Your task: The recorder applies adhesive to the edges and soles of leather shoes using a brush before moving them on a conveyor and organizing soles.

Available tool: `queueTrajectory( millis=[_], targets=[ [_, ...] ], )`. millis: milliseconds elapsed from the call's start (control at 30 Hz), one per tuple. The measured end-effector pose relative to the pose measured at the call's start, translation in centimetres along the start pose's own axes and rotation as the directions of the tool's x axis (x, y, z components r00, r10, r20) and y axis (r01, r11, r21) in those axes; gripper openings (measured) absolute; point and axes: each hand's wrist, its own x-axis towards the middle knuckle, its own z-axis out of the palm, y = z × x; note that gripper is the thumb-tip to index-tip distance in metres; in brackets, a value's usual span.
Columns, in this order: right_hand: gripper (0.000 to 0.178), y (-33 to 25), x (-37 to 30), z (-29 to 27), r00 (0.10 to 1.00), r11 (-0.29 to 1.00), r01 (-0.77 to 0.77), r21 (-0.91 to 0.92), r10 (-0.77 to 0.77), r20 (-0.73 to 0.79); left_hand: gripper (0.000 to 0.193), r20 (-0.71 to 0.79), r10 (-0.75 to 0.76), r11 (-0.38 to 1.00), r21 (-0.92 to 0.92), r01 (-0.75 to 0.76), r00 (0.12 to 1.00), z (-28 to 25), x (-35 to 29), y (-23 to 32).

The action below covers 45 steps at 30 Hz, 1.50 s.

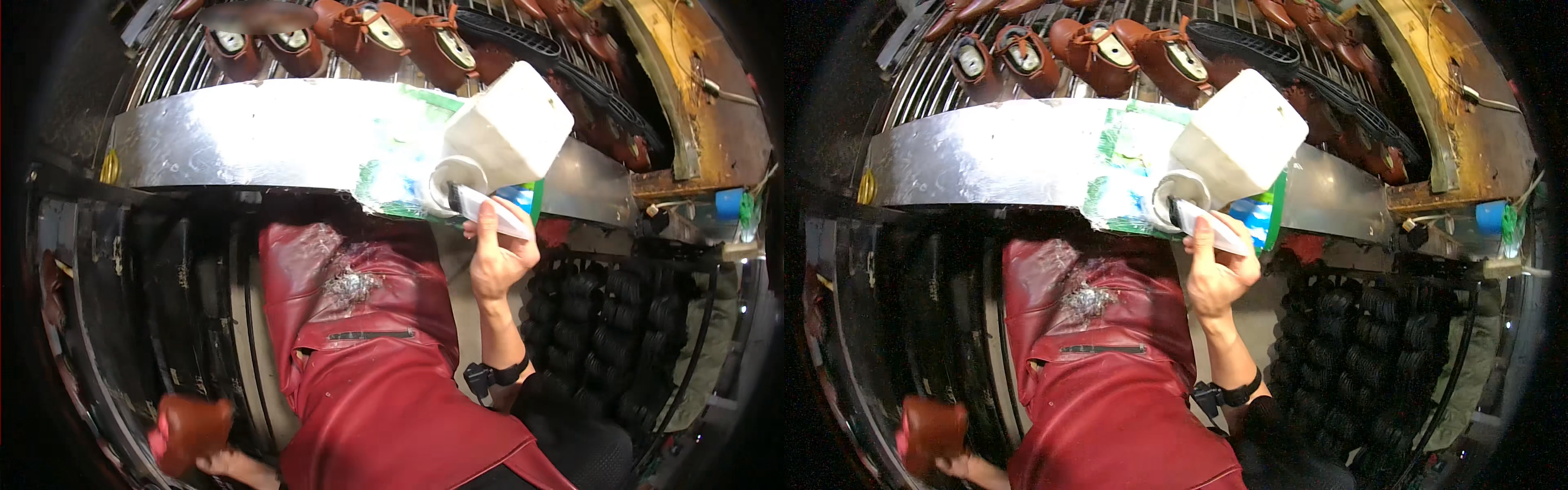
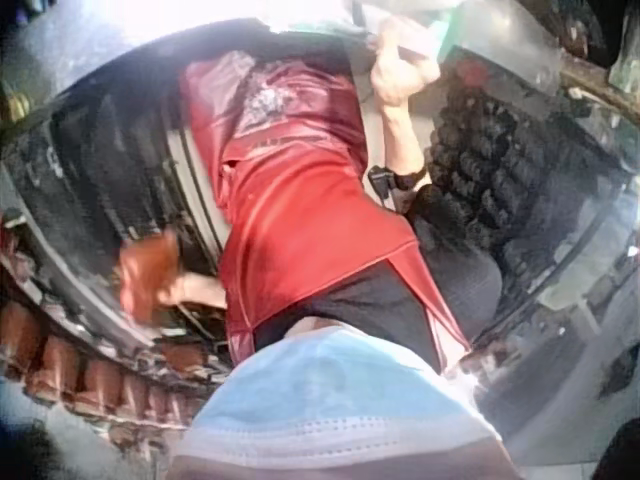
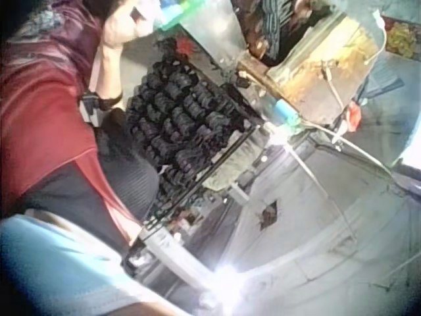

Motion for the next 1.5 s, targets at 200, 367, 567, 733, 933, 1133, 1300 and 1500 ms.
queueTrajectory(
  millis=[200, 367, 567, 733, 933, 1133, 1300, 1500],
  targets=[
    [0.011, 2.0, -0.4, 1.3, 0.994, 0.977, 0.051, -0.207, -0.030, 0.103, 0.048, 0.106, 0.042, 0.962, -0.272, -0.012, 0.993, 9.6, 14.5, 13.7],
    [0.015, -2.0, -0.6, 4.0, 0.830, 0.776, -0.554, 0.301, 0.543, 0.128, 0.053, 0.125, 0.026, 0.923, -0.384, 0.025, 0.992, 6.5, 13.0, 20.3],
    [0.024, -2.4, -1.3, 5.4, 0.662, 0.562, -0.739, 0.371, 0.505, 0.554, 0.028, -0.046, 0.860, 0.503, -0.076, -0.861, 0.507, 15.3, 15.8, 7.2],
    [0.021, 0.3, -3.1, 9.0, 0.622, 0.590, -0.740, 0.323, 0.417, 0.663, 0.034, -0.022, 0.854, 0.518, -0.055, -0.853, 0.520, 14.9, 16.1, 6.4],
    [0.016, 2.1, -0.2, 13.2, 0.765, 0.879, -0.439, 0.184, 0.258, 0.590, 0.034, -0.024, 0.853, 0.518, -0.099, -0.850, 0.522, 15.3, 16.2, 6.5],
    [0.018, 2.8, 2.2, 15.5, 0.718, 0.808, -0.561, 0.179, 0.367, 0.592, 0.032, -0.050, 0.845, 0.527, -0.082, -0.846, 0.532, 14.7, 16.0, 6.4],
    [0.014, 1.0, -1.8, 9.9, 0.637, 0.787, -0.601, 0.144, 0.362, 0.680, 0.031, -0.104, 0.863, 0.488, -0.080, -0.869, 0.494, 15.2, 16.6, 6.9],
    [0.011, -3.1, -5.4, 5.9, 0.634, 0.954, -0.254, 0.159, 0.040, 0.772, 0.029, -0.127, 0.857, 0.495, -0.059, -0.867, 0.499, 15.3, 16.9, 7.0]
  ],
)
